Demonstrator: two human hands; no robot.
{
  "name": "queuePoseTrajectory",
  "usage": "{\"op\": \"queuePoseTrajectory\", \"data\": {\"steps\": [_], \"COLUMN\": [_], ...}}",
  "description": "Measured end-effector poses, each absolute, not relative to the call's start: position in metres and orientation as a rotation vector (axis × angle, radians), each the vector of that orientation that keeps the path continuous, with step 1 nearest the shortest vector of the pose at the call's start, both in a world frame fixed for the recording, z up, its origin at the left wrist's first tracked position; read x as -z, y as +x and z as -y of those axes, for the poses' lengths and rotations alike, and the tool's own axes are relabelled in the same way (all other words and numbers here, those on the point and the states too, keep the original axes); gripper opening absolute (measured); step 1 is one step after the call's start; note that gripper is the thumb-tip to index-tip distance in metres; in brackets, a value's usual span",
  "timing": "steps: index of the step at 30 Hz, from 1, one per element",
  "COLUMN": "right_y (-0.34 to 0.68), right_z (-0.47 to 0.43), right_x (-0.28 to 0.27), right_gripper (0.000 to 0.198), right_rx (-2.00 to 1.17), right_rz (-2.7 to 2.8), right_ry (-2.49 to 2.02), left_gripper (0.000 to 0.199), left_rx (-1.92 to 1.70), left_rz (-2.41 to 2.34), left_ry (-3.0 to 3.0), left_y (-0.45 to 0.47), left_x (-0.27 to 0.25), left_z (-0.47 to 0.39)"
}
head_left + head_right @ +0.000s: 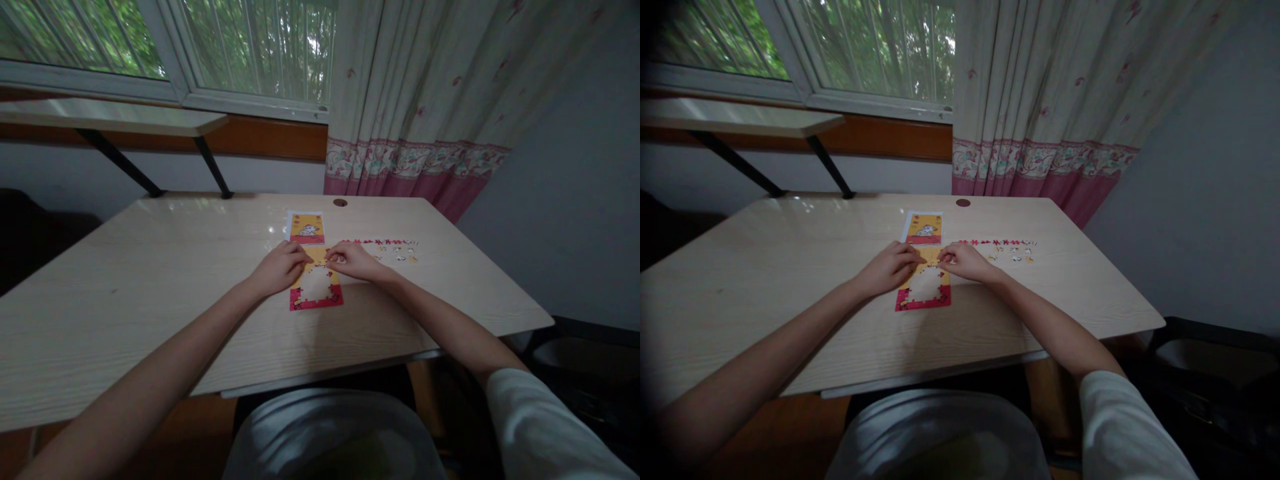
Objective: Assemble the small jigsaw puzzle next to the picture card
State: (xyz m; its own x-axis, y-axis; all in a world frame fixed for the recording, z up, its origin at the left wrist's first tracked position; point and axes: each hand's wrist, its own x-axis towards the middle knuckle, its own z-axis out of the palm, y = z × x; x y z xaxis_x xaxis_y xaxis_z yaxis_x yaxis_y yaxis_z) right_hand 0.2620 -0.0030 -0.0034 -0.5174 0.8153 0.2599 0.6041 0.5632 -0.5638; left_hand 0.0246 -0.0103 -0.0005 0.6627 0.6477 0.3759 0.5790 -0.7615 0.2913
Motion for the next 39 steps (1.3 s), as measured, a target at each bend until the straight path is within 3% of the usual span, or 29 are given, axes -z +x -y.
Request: {"op": "queuePoseTrajectory", "data": {"steps": [14,25,39], "right_y": [0.261,0.266,0.275], "right_z": [0.002,0.009,0.009], "right_x": [0.004,-0.008,-0.008], "right_gripper": [0.015,0.02,0.023], "right_rx": [-0.503,-0.249,-0.313], "right_rz": [2.352,2.653,2.514], "right_ry": [-1.132,-0.97,-0.986], "left_gripper": [0.034,0.03,0.034], "left_rx": [-0.561,-0.43,-0.483], "left_rz": [-0.966,-1.003,-0.989], "left_ry": [2.919,3.078,2.99], "left_y": [0.034,0.039,0.019], "left_x": [0.004,-0.001,-0.005], "left_z": [0.01,0.015,0.009]}}
